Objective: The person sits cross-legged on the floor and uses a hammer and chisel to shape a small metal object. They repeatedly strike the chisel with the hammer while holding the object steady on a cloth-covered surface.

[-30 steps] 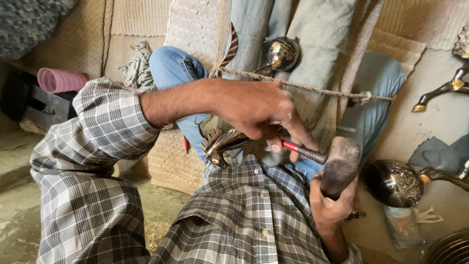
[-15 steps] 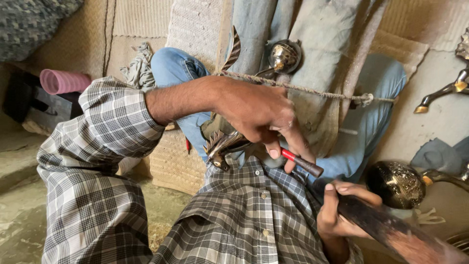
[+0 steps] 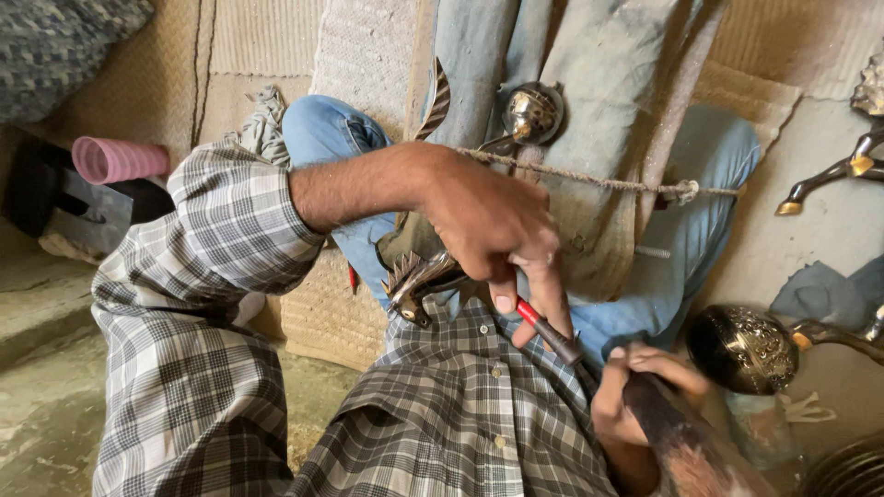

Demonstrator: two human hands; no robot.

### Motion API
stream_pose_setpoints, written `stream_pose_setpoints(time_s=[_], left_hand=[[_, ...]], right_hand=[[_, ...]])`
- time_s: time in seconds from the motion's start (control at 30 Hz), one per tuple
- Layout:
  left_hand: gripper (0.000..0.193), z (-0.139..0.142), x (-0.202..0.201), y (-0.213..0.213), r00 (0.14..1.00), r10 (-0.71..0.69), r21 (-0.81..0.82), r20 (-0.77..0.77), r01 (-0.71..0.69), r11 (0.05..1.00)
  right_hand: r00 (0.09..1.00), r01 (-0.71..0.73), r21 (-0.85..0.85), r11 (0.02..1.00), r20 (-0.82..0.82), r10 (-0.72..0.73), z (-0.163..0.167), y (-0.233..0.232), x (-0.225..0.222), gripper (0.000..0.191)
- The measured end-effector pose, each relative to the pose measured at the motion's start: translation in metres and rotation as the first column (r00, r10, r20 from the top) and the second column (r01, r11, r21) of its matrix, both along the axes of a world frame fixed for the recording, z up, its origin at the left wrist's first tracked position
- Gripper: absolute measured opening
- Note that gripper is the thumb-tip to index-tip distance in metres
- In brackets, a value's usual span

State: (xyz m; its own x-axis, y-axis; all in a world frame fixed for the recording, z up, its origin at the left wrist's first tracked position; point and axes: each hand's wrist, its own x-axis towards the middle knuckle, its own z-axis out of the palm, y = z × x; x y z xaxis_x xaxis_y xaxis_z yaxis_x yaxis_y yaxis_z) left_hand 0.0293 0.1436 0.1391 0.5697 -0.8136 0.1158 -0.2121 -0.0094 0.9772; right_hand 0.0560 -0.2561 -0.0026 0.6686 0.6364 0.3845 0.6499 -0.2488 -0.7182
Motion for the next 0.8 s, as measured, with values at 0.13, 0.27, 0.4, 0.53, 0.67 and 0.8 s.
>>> stream_pose_setpoints(time_s=[0.13,0.27,0.4,0.53,0.67,0.8], left_hand=[[0.048,-0.007,0.003,0.001,0.999,0.001,0.028,-0.054,0.0,1.0],[0.055,-0.018,0.001,0.001,0.96,0.262,0.122,-0.094,-0.25,0.96],[0.055,-0.027,-0.002,-0.001,0.97,0.241,0.026,-0.021,-0.241,0.97],[0.051,-0.029,-0.003,0.0,0.977,0.207,0.065,-0.056,-0.203,0.977],[0.049,-0.024,-0.003,0.002,0.978,0.204,0.113,-0.043,-0.198,0.974],[0.052,-0.018,-0.004,0.002,0.975,0.221,0.055,-0.006,-0.221,0.974]], right_hand=[[0.882,-0.464,-0.43,0.774,-0.309,0.356,-0.018,-0.017,0.02,0.013],[0.966,0.259,-0.123,0.958,0.018,-0.259,-0.015,0.015,-0.011,0.033],[0.976,0.058,0.127,0.99,0.203,-0.084,-0.006,0.023,-0.003,0.071],[0.955,0.105,0.31,0.945,-0.295,-0.009,0.007,0.028,0.003,0.084],[0.954,0.117,0.196,0.974,-0.293,-0.056,0.019,0.03,0.009,0.088],[0.999,0.003,-0.042,0.999,-0.049,-0.005,0.023,0.031,0.012,0.086]])
